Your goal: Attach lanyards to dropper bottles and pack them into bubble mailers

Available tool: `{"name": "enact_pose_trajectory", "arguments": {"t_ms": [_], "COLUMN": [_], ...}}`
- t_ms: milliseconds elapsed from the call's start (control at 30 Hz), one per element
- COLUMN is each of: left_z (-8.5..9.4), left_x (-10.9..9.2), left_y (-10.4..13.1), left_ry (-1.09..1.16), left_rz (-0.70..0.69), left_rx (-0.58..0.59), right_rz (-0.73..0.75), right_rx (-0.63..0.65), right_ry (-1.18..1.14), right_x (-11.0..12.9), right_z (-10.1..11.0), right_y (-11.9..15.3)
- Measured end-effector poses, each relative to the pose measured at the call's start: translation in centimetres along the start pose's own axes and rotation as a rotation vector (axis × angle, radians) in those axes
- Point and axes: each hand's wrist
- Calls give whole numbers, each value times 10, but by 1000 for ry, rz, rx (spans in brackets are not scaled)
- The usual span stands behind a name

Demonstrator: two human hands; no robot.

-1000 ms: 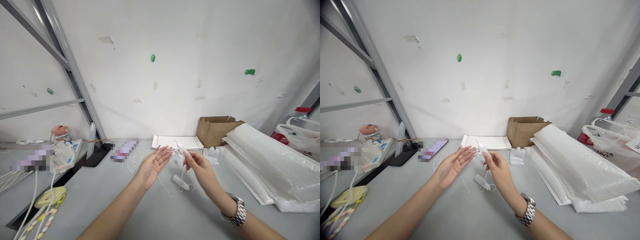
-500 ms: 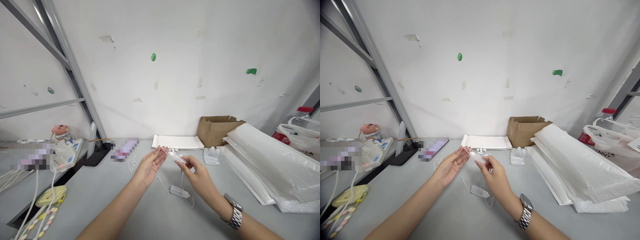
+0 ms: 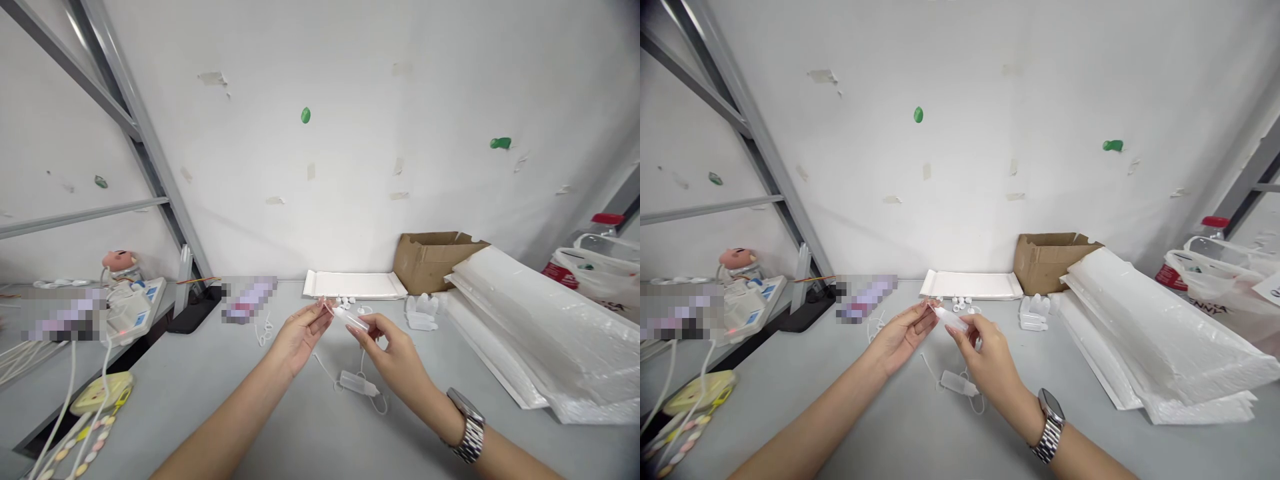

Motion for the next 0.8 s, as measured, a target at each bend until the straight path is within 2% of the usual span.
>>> {"name": "enact_pose_trajectory", "arguments": {"t_ms": [433,800], "left_z": [1,0], "left_x": [0,-1], "left_y": [0,3], "left_ry": [-37,-21], "left_rz": [-8,1], "left_rx": [30,38], "right_rz": [-33,1], "right_rx": [6,-13], "right_ry": [2,-14], "right_x": [0,-2], "right_z": [1,1], "right_y": [0,0]}}
Point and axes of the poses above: each hand's wrist, its own y-axis away from the middle knuckle, its own z-axis out of the back of the hand, x = y × z, and after that the axes turned 10 degrees about -y, right-handed
